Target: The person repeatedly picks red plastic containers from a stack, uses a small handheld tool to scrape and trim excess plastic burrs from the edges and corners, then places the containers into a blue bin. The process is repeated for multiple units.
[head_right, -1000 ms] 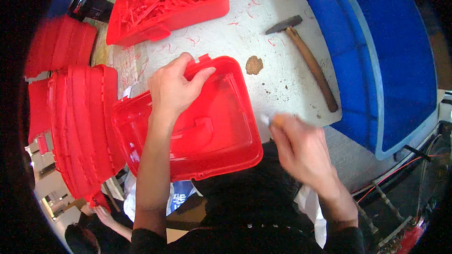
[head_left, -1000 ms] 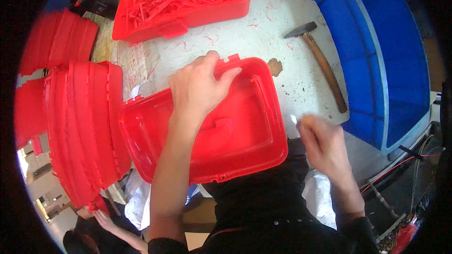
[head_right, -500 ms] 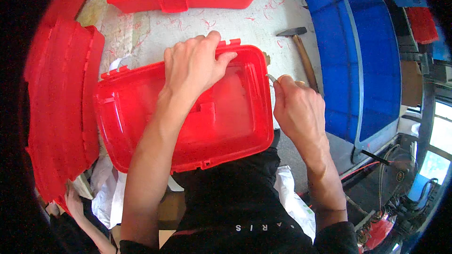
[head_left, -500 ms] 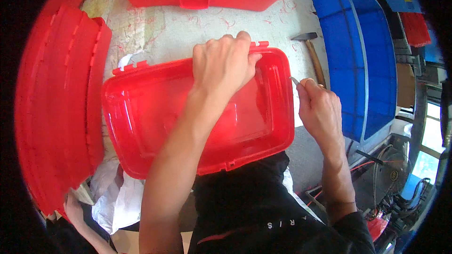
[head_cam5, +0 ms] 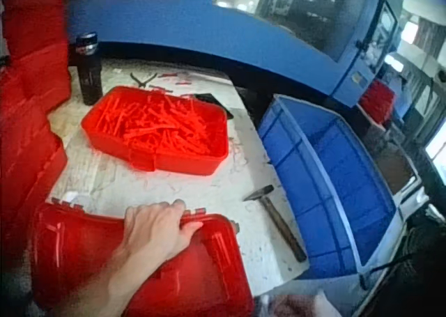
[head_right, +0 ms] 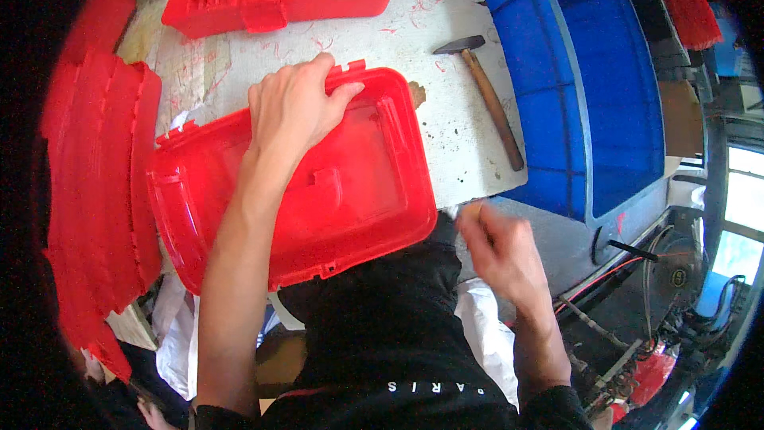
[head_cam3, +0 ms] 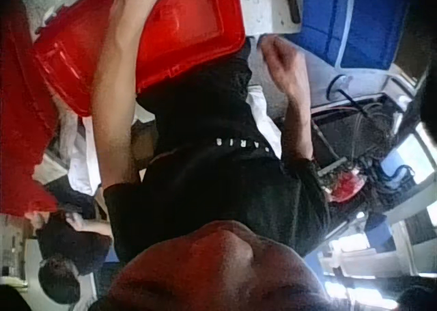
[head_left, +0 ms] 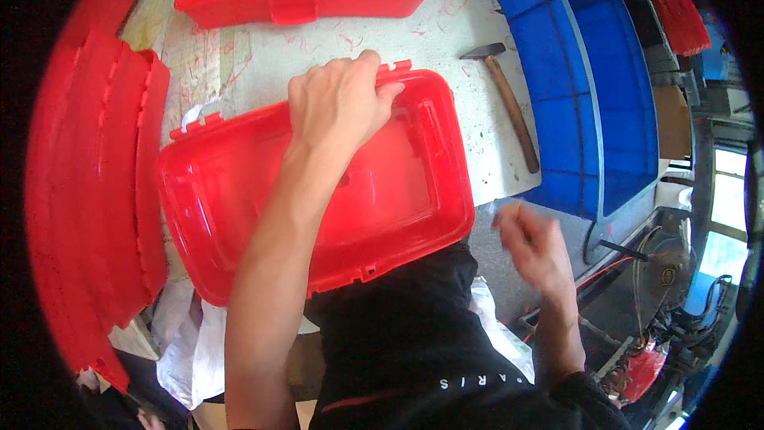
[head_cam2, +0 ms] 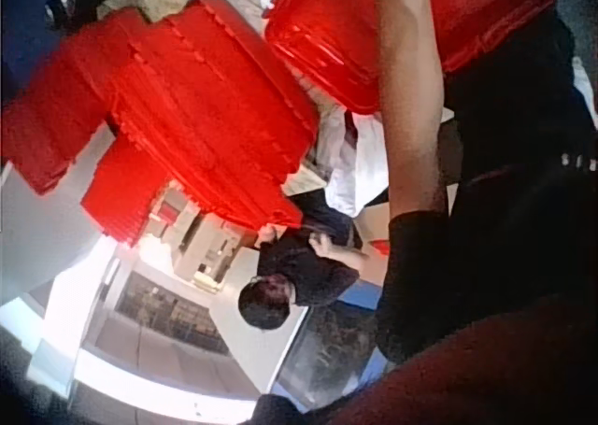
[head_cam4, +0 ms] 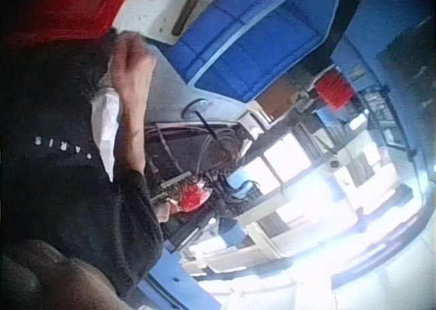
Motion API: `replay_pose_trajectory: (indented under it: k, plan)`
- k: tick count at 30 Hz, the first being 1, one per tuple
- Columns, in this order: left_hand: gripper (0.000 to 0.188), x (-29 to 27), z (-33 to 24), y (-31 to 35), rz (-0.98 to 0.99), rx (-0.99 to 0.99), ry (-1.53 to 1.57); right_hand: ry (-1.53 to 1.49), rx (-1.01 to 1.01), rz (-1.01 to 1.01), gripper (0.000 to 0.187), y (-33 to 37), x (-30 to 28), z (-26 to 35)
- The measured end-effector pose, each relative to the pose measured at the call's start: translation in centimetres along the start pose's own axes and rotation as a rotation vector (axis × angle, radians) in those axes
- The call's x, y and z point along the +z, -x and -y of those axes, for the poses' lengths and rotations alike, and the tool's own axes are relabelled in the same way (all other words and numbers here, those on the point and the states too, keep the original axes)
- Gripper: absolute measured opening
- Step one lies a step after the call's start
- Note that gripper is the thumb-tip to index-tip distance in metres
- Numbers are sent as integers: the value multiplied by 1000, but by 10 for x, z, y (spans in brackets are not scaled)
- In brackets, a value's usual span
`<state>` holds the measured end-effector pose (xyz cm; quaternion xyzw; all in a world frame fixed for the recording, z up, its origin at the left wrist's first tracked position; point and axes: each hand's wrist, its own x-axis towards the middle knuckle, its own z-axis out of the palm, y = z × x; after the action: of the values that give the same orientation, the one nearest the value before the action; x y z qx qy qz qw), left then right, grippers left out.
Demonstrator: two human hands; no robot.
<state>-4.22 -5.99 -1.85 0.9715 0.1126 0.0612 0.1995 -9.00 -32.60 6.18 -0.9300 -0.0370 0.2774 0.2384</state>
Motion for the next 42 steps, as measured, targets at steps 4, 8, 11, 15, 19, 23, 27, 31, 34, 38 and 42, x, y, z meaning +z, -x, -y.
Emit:
replay_pose_trajectory:
  k: [4, 8, 11, 15, 19, 23, 27, 31, 34, 38, 42]
  plan:
    - [42, -3, -3, 1, 36, -42, -36, 97, -437, -373, 33, -58, 31, 4]
    - [45, -6, -6, -2, 61, -49, -68, 269, -525, -451, 16, -70, 57, -7]
    - [49, -9, -6, -5, 67, -59, -76, 247, -581, -422, 15, -46, 51, -21]
    - [51, -8, -6, -4, 68, -72, -91, 71, -561, -320, 14, -8, 27, -40]
    - [52, -8, -8, -6, 92, -108, -128, -134, -294, -245, 17, -10, 15, -47]
    - [58, -43, 13, -20, 164, -200, -96, -389, -461, -285, 23, -24, 23, -41]
    - [51, -104, 87, 7, 28, -451, -175, -500, -484, -274, 17, -27, 27, -50]
    - [40, -104, 150, 108, -98, -814, 751, -651, -415, -48, 14, -27, 33, -75]
    - [35, -95, 134, 182, -128, -1009, 1045, -708, -315, 33, 18, -20, 42, -97]
    - [28, -143, 53, 205, 426, -1015, 370, -1005, -136, 143, 22, -9, 56, -114]
    - [31, -114, -16, 140, -134, 146, -10, -1091, -194, 156, 22, -12, 75, -109]
